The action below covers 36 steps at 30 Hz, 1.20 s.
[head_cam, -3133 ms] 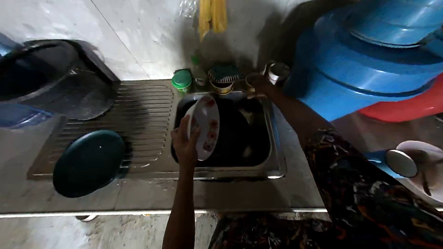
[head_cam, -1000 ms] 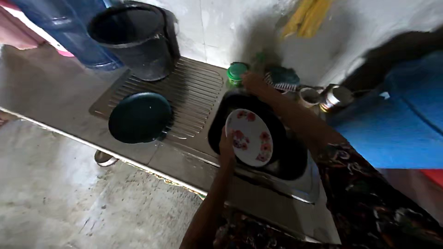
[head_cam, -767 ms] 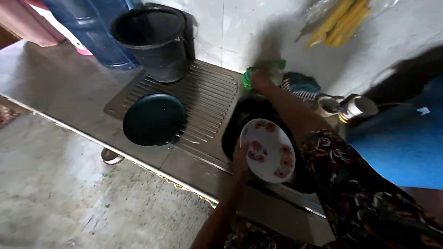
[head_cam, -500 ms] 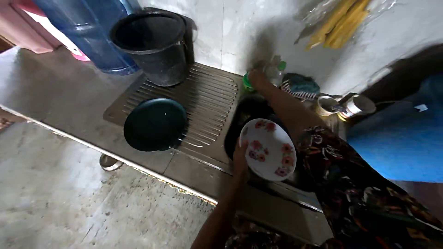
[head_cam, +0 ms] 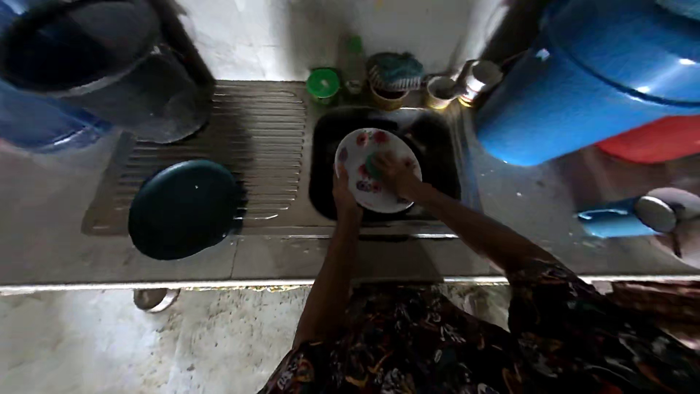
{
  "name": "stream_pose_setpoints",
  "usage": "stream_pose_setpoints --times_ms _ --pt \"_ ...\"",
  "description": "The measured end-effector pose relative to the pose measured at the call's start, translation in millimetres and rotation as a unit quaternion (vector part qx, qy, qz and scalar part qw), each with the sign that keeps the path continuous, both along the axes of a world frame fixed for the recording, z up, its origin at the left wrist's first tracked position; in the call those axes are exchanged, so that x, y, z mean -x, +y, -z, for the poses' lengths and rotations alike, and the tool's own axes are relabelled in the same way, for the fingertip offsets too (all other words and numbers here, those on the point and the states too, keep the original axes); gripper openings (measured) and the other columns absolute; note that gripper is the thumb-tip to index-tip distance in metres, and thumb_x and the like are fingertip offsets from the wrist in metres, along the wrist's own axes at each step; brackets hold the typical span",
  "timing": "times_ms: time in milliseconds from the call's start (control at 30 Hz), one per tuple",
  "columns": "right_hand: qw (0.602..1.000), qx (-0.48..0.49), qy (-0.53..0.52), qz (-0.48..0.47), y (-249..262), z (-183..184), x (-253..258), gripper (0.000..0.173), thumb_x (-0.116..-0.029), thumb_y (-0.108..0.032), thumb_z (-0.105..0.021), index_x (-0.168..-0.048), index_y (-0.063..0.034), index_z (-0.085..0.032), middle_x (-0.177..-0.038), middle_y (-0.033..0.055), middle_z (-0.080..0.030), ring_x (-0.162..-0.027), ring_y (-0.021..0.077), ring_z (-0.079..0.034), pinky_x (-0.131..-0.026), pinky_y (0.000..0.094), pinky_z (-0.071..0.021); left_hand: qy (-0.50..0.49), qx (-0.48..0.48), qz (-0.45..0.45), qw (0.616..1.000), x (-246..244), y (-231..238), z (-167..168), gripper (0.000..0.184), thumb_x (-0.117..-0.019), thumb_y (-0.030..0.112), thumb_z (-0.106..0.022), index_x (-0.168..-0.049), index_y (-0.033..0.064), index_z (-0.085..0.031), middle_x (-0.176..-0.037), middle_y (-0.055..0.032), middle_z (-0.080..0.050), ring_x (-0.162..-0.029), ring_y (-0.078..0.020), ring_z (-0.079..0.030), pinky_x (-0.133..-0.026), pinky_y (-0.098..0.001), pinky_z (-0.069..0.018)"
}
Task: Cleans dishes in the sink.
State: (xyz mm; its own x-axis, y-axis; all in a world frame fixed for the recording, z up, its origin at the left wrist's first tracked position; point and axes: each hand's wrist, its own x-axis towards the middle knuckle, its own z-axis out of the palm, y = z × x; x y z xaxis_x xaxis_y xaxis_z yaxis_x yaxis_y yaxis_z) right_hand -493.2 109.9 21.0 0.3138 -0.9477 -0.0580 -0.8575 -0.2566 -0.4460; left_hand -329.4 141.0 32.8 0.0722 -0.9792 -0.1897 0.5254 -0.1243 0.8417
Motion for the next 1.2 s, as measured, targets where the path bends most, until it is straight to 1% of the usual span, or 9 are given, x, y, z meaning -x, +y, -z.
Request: stream_pose_setpoints --times_ms 67,267,433,567,700,800,900,1033,1200 --pt "0.999 -0.006 -0.042 0.032 9 1 -10 0.069 -0.0966 -0.007 -0.067 -0.157 0.0005 -0.035 -0.163 0.0273 -0.031 -0.15 0.0471 -0.031 -0.119 0.0596 -0.0331 -0.016 0.001 0.046 0.999 18 8 0 0.05 -0.113 0.034 -0.032 -0.156 0.0084 -0.035 -0.145 -0.0137 -0.055 -0.128 -0.0191 -0.058 -0.107 -0.0405 -0.0501" --pt "0.986 -0.069 -0.134 -0.075 67 -32 -12 0.048 -0.1116 -0.023 -0.041 -0.153 -0.0003 -0.045 -0.155 0.0205 -0.048 -0.144 0.0345 -0.046 -0.121 0.0498 -0.0331 -0.074 0.055 0.079 0.993 8 -5 -8 0.049 -0.1127 0.035 -0.032 -0.148 0.0045 -0.044 -0.133 -0.0114 -0.062 -0.117 -0.0144 -0.063 -0.101 -0.0369 -0.054" --pt "0.987 0.072 0.111 -0.091 27 5 58 0.054 -0.1003 -0.013 -0.063 -0.152 -0.0035 -0.049 -0.164 0.0183 -0.037 -0.154 0.0464 -0.021 -0.123 0.0699 -0.0106 -0.07 0.063 0.119 0.988 -7 8 -13 0.052 -0.1114 0.043 -0.036 -0.157 0.018 -0.036 -0.148 -0.004 -0.054 -0.13 -0.0138 -0.057 -0.108 -0.0389 -0.0499" --pt "0.996 0.07 -0.058 -0.001 8 -15 -1 0.06 -0.1092 -0.031 -0.047 -0.159 -0.0013 -0.034 -0.168 0.0228 -0.023 -0.157 0.0427 -0.015 -0.127 0.056 -0.0155 -0.048 0.061 0.136 0.988 7 3 -17 0.053 -0.1112 0.043 -0.035 -0.156 0.0149 -0.038 -0.142 -0.0076 -0.059 -0.124 -0.0164 -0.06 -0.104 -0.0403 -0.0528" --pt "0.962 0.042 -0.26 -0.078 60 -38 -47 0.047 -0.1076 -0.018 -0.046 -0.149 0.0025 -0.049 -0.155 0.0217 -0.048 -0.141 0.0344 -0.05 -0.119 0.0476 -0.0366 -0.081 0.086 0.109 0.987 -12 -7 -35 0.049 -0.1123 0.043 -0.028 -0.145 0.012 -0.047 -0.126 -0.001 -0.064 -0.111 -0.0058 -0.063 -0.097 -0.0316 -0.0544" --pt "0.982 -0.053 -0.113 -0.14 81 -51 -16 0.046 -0.1078 -0.013 -0.049 -0.151 -0.0003 -0.048 -0.162 0.0152 -0.04 -0.146 0.0349 -0.044 -0.119 0.0509 -0.0344 -0.101 0.112 0.129 0.98 -32 -5 -37 0.049 -0.1119 0.044 -0.028 -0.149 0.0165 -0.045 -0.137 -0.0004 -0.061 -0.121 -0.0089 -0.061 -0.103 -0.0364 -0.0531" --pt "0.97 0.094 -0.003 -0.222 37 -8 58 0.04 -0.1 -0.009 -0.06 -0.139 -0.0055 -0.063 -0.156 0.0138 -0.05 -0.152 0.0385 -0.032 -0.126 0.0591 -0.0176 -0.186 0.107 0.161 0.963 -40 0 -40 0.049 -0.111 0.042 -0.035 -0.153 0.0172 -0.044 -0.141 -0.004 -0.059 -0.122 -0.0117 -0.06 -0.104 -0.0389 -0.052" --pt "0.906 0.28 0.126 -0.293 -24 -38 98 0.047 -0.0949 0.005 -0.052 -0.141 -0.0005 -0.061 -0.159 0.0149 -0.045 -0.152 0.0388 -0.032 -0.127 0.0537 -0.0192 -0.218 0.165 0.199 0.941 -35 -18 -63 0.049 -0.1109 0.029 -0.04 -0.154 0.0072 -0.041 -0.141 -0.008 -0.06 -0.122 -0.0105 -0.062 -0.105 -0.0336 -0.0524" --pt "0.95 0.27 0.001 -0.155 15 -11 82 0.038 -0.1018 -0.004 -0.051 -0.137 0.0021 -0.062 -0.155 0.0208 -0.049 -0.149 0.0422 -0.037 -0.123 0.056 -0.0282 -0.182 0.224 0.137 0.947 -27 -33 -75 0.045 -0.1108 0.024 -0.038 -0.15 0.0022 -0.046 -0.139 -0.0089 -0.061 -0.121 -0.0112 -0.062 -0.105 -0.0337 -0.0527"
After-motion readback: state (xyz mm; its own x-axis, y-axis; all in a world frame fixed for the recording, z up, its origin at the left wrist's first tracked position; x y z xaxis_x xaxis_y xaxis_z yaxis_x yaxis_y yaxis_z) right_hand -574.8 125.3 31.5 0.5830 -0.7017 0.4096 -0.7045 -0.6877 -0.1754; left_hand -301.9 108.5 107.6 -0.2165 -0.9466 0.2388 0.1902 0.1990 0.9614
